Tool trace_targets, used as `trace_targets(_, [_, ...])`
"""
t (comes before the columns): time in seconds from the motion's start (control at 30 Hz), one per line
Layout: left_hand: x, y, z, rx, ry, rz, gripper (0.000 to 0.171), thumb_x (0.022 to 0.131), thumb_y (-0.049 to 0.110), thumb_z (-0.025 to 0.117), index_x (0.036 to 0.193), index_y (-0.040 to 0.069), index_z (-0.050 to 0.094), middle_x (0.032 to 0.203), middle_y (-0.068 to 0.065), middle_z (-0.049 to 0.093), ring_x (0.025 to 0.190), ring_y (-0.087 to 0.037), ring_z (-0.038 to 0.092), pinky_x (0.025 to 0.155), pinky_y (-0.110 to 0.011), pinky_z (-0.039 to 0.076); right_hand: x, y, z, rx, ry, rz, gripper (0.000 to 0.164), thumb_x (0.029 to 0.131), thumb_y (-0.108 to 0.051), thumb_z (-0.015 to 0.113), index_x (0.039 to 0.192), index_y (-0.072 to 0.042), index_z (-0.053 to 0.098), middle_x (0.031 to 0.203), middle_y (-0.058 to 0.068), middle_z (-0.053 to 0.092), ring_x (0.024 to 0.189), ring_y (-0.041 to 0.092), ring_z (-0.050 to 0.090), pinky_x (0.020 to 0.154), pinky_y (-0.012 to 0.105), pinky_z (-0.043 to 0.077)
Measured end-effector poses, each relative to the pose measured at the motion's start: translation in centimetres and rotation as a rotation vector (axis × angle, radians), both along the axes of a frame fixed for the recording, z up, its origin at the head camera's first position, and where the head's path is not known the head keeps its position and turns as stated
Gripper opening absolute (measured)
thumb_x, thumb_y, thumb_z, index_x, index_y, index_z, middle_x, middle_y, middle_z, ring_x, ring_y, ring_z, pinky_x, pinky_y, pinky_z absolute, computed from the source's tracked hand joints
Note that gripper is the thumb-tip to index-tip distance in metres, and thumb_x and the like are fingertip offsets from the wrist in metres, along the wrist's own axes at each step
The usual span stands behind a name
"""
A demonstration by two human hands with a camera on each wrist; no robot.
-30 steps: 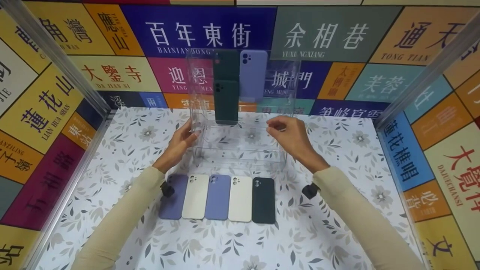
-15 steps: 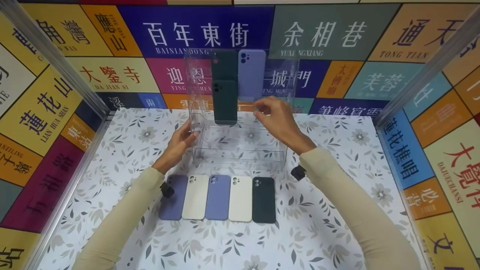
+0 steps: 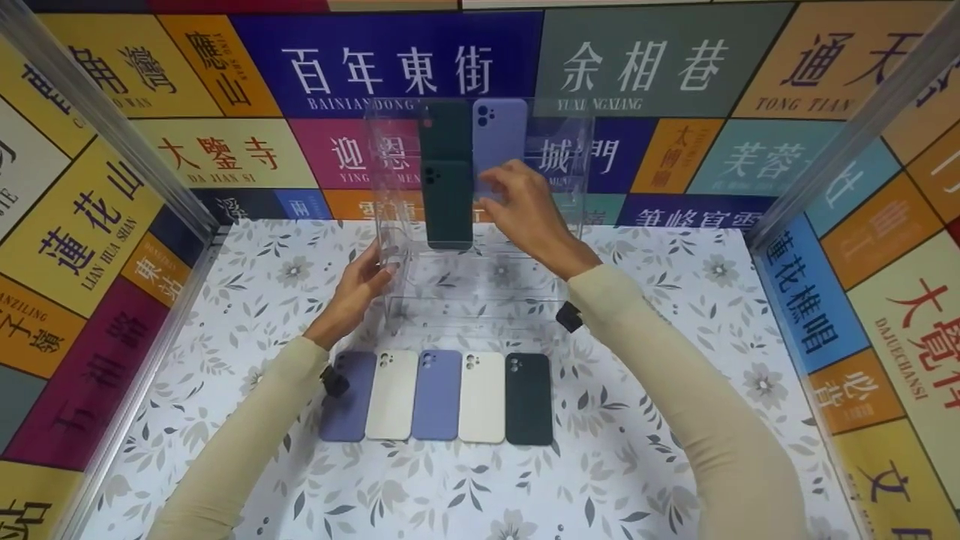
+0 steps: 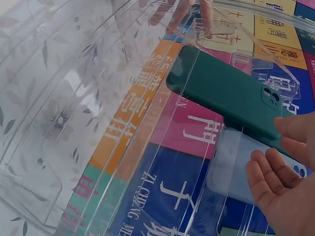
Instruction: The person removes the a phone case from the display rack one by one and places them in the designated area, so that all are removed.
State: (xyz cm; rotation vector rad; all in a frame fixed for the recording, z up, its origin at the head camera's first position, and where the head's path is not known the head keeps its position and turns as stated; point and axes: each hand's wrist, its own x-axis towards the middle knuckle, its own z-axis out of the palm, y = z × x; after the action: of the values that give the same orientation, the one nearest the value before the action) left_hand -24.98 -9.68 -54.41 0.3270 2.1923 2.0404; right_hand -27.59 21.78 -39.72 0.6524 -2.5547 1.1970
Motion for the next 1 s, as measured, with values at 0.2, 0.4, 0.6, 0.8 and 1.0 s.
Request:
trace_targets(0.2, [-0.1,0.0,0.0,-0.007,-0.010,-0.005,0.076,0.113,0.009,0.056,0.178,0.025,0.020,0.180,-0.014,0.030,0.154,-0.043,0.046,0.125,-0.057,0.042,-0.9,-1.1,0.4,0.014,-0.002,-0.016,0.035,0.102,-0.005,0.078,0.136,0.002,0.075,0.123,0.019,0.069,0.107,0.032,0.070,0.098,0.050,0.058])
trace_targets(0.4, [-0.1,-0.1,-0.1,0.001,-0.001,-0.003,0.075,0.113,0.010,0.056,0.178,0.025,0.021,0.179,-0.008,0.033,0.153,-0.039,0.048,0.126,-0.054,0.041,-1.6,-2.3,0.2,-0.008,0.014,-0.014,0.040,0.102,-0.001,0.077,0.141,0.004,0.071,0.126,0.023,0.068,0.111,0.035,0.069,0.101,0.049,0.059])
trace_targets(0.6, [-0.1,-0.2,-0.1,0.007,0.045,-0.027,0.074,0.114,0.010,0.057,0.178,0.019,0.020,0.179,-0.011,0.032,0.155,-0.044,0.045,0.126,-0.055,0.041,-1.8,-3.1,-0.4,-0.026,0.022,-0.048,0.044,0.101,0.001,0.077,0.144,0.003,0.069,0.125,0.023,0.067,0.112,0.034,0.067,0.101,0.047,0.059])
trace_targets(0.8, [-0.2,-0.1,-0.1,0.007,0.052,-0.019,0.074,0.113,0.008,0.057,0.177,0.016,0.021,0.180,-0.011,0.031,0.153,-0.039,0.049,0.126,-0.053,0.041,-1.9,-3.2,-0.8,-0.050,0.021,-0.050,0.045,0.100,0.003,0.078,0.144,0.003,0.069,0.126,0.023,0.067,0.112,0.032,0.067,0.101,0.046,0.059])
trace_targets(1.0, [-0.1,-0.2,-0.1,0.000,0.037,-0.012,0.074,0.113,0.007,0.056,0.177,0.019,0.022,0.180,-0.008,0.032,0.152,-0.036,0.050,0.125,-0.053,0.042,-1.7,-3.3,-1.4,-0.087,0.039,-0.042,0.046,0.100,0.004,0.077,0.144,0.002,0.068,0.126,0.022,0.066,0.108,0.032,0.067,0.100,0.047,0.058])
